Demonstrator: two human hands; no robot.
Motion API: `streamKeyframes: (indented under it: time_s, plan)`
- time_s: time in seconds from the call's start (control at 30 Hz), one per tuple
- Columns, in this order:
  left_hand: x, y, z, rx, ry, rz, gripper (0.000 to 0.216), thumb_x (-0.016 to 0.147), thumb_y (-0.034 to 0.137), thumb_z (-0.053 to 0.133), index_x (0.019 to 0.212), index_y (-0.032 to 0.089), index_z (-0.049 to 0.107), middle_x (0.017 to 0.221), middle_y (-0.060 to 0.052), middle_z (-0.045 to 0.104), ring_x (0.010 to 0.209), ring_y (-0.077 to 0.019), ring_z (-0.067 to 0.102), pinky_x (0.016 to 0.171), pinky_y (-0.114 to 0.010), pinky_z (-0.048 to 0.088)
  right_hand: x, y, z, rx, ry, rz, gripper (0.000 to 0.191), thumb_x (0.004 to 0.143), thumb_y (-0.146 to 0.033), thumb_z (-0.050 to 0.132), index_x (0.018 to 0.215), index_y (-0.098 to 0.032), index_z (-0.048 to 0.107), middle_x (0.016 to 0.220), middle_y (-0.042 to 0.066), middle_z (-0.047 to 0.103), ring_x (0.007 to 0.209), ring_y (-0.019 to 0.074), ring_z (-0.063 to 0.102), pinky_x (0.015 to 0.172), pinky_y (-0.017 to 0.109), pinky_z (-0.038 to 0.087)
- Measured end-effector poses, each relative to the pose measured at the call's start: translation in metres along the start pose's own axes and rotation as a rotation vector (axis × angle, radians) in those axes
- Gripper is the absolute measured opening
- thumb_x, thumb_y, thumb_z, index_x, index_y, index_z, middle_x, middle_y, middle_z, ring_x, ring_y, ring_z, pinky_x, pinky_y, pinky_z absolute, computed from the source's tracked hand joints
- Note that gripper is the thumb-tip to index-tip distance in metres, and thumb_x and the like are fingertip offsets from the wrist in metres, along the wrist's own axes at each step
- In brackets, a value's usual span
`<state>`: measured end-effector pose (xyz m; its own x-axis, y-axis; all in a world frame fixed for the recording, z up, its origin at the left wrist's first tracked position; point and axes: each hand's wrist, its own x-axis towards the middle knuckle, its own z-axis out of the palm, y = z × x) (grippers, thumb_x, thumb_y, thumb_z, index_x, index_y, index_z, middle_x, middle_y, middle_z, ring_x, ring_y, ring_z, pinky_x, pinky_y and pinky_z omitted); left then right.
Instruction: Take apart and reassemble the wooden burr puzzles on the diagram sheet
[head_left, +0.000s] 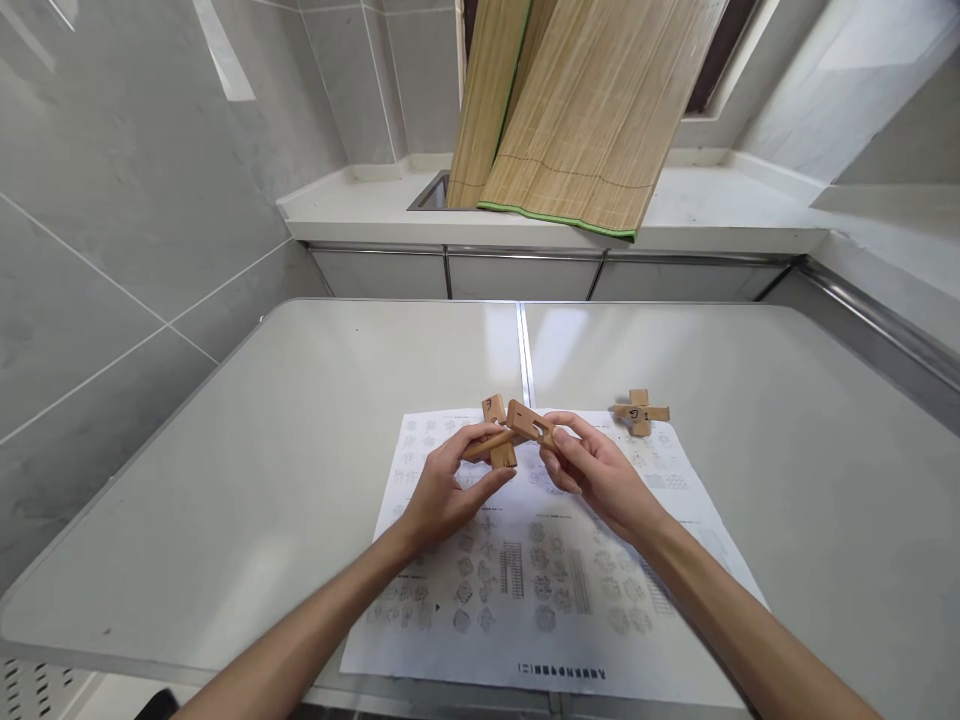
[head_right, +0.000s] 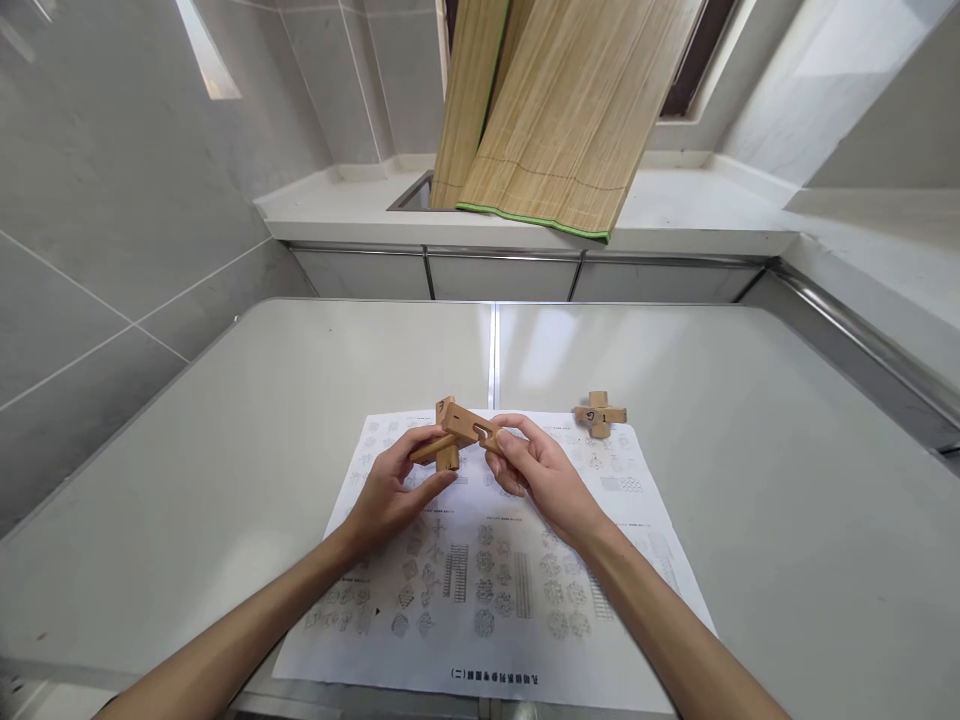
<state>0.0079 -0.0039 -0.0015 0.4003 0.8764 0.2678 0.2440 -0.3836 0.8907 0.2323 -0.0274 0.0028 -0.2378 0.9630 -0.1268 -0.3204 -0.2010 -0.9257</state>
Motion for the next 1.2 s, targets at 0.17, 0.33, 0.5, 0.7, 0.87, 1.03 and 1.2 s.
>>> streamKeyframes:
  time_s: [0.17,0.33,0.5,0.7,0.87,1.03,1.2]
  plan:
    - [0.0,0.001,-0.001,-0.086,-0.058,-0.035,0.038,0.096,0.034,0.073,0.132,0.027,0.063,0.128,-0.008,0.072,0.118,-0.0246,0.069,0.101,-0.038,0.054,0.001,-0.001,-0.001,-0.005,-0.023,0.019,0.035,0.098,-0.054,0.068,0.116,-0.025,0.062,0.07,-0.004,0.053,0.054,0.009,0.029,0.056,0.029,0.024]
    - [0.0,-0.001,-0.002,-0.099,-0.063,-0.007,0.041,0.093,0.034,0.076,0.131,0.026,0.063,0.129,-0.009,0.071,0.119,-0.0255,0.069,0.102,-0.039,0.055,0.001,-0.003,-0.002,0.059,-0.006,0.07,0.035,0.094,-0.052,0.074,0.111,-0.024,0.062,0.068,-0.005,0.051,0.053,0.0082,0.028,0.054,0.028,0.021]
    - [0.0,-0.004,-0.002,-0.121,-0.059,-0.017,0.043,0.093,0.036,0.077,0.132,0.026,0.063,0.13,-0.01,0.071,0.121,-0.0257,0.068,0.107,-0.042,0.053,0.001,-0.002,-0.003,0.108,-0.014,0.093,0.034,0.094,-0.05,0.075,0.11,-0.024,0.062,0.068,-0.006,0.05,0.052,0.0077,0.028,0.054,0.028,0.02]
    - [0.001,-0.004,-0.002,-0.277,-0.076,-0.088,0.041,0.096,0.037,0.073,0.133,0.025,0.063,0.134,-0.012,0.069,0.125,-0.028,0.067,0.106,-0.044,0.056,0.0,-0.003,-0.001,0.13,-0.049,0.115,0.034,0.094,-0.05,0.075,0.111,-0.023,0.062,0.072,-0.005,0.053,0.051,0.0076,0.031,0.052,0.027,0.021]
    - [0.001,-0.003,-0.002,-0.356,-0.12,-0.095,0.042,0.098,0.039,0.071,0.135,0.023,0.061,0.132,-0.014,0.07,0.122,-0.0282,0.069,0.104,-0.045,0.057,0.0,0.002,0.003,0.176,-0.11,0.156,0.035,0.094,-0.049,0.075,0.113,-0.023,0.06,0.075,-0.004,0.055,0.051,0.007,0.037,0.051,0.026,0.023]
    - [0.001,0.001,-0.003,-0.315,-0.174,-0.083,0.039,0.101,0.04,0.065,0.137,0.024,0.06,0.131,-0.014,0.071,0.123,-0.0274,0.068,0.106,-0.043,0.055,0.0,0.009,0.005,0.19,-0.166,0.174,0.033,0.095,-0.046,0.075,0.114,-0.022,0.062,0.078,-0.003,0.056,0.054,0.0075,0.041,0.051,0.025,0.027]
    - [-0.001,0.003,-0.002,-0.065,-0.14,0.015,0.03,0.109,0.035,0.048,0.133,0.022,0.06,0.128,-0.012,0.072,0.112,-0.0239,0.071,0.098,-0.04,0.057,0.001,0.01,0.001,0.244,-0.117,0.171,0.03,0.095,-0.045,0.074,0.11,-0.02,0.064,0.073,-0.004,0.048,0.055,0.0082,0.035,0.052,0.025,0.026]
